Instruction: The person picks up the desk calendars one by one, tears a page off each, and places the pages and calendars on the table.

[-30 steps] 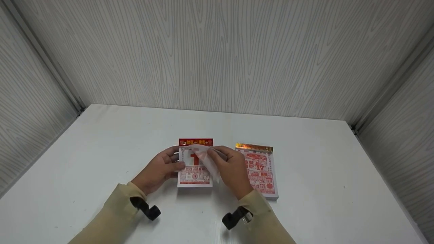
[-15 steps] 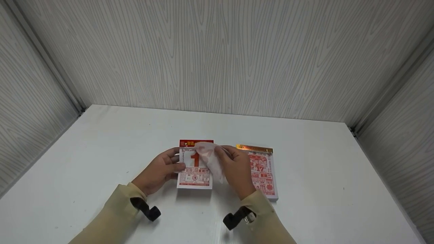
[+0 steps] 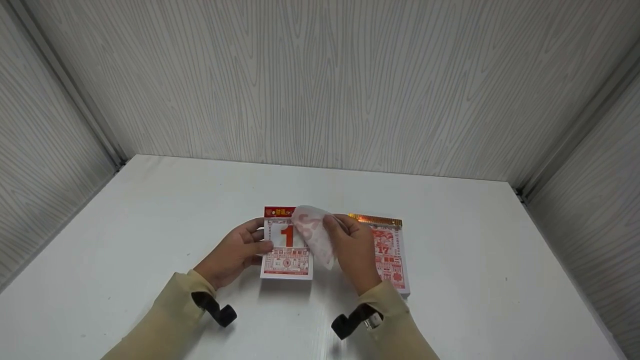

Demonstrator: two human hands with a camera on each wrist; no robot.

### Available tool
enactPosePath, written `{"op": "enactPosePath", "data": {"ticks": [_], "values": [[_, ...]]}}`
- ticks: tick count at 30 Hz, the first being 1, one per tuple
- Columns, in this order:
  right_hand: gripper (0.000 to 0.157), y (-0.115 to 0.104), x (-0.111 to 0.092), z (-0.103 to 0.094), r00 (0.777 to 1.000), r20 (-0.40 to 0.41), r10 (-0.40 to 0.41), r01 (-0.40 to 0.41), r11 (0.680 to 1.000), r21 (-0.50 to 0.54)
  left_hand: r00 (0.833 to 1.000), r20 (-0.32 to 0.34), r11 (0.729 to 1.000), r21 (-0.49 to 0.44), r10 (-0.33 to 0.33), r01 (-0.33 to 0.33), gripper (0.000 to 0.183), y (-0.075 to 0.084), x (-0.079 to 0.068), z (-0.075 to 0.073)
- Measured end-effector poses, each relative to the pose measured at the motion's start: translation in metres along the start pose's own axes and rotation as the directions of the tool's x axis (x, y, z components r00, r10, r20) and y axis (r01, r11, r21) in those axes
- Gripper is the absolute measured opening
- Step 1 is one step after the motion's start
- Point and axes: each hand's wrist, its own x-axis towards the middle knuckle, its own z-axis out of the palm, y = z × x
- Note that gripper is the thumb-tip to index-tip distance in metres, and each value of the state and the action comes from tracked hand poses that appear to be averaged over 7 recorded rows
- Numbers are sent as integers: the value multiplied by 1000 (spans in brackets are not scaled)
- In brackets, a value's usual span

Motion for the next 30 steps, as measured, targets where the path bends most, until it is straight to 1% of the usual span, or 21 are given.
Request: {"op": "enactPosePath", "data": {"ticks": [2, 4, 11, 20, 22, 27, 30], "values": [[42, 2, 1, -1, 1000, -2, 10, -10, 1000, 29, 1000, -1, 1000, -2, -1, 1, 64, 0, -1, 0], [42, 3, 2, -3, 1000, -4, 11, -11, 999, 32, 1000, 1, 1000, -4, -1, 1, 64, 0, -1, 0], [54, 2, 2, -7, 1000, -29, 1, -3, 999, -52, 1000, 3, 1000, 4, 0, 0, 64, -1, 0, -2], [59, 1, 2, -8, 999, -54, -1, -4, 995, -95, 1000, 2, 1000, 22, -1, 1, 62, -2, 0, -5], [58, 1, 2, -8, 998, -57, -12, 7, 996, -86, 1000, 4, 1000, 21, 1, -1, 62, -2, 0, -5], [52, 2, 3, -11, 997, -63, -45, 45, 999, -7, 1000, 0, 1000, 10, 5, -5, 62, -3, -1, -8], [54, 3, 4, -13, 997, -62, -47, 48, 999, 13, 1000, -3, 1000, 14, 3, -3, 64, -3, -1, -10]]}}
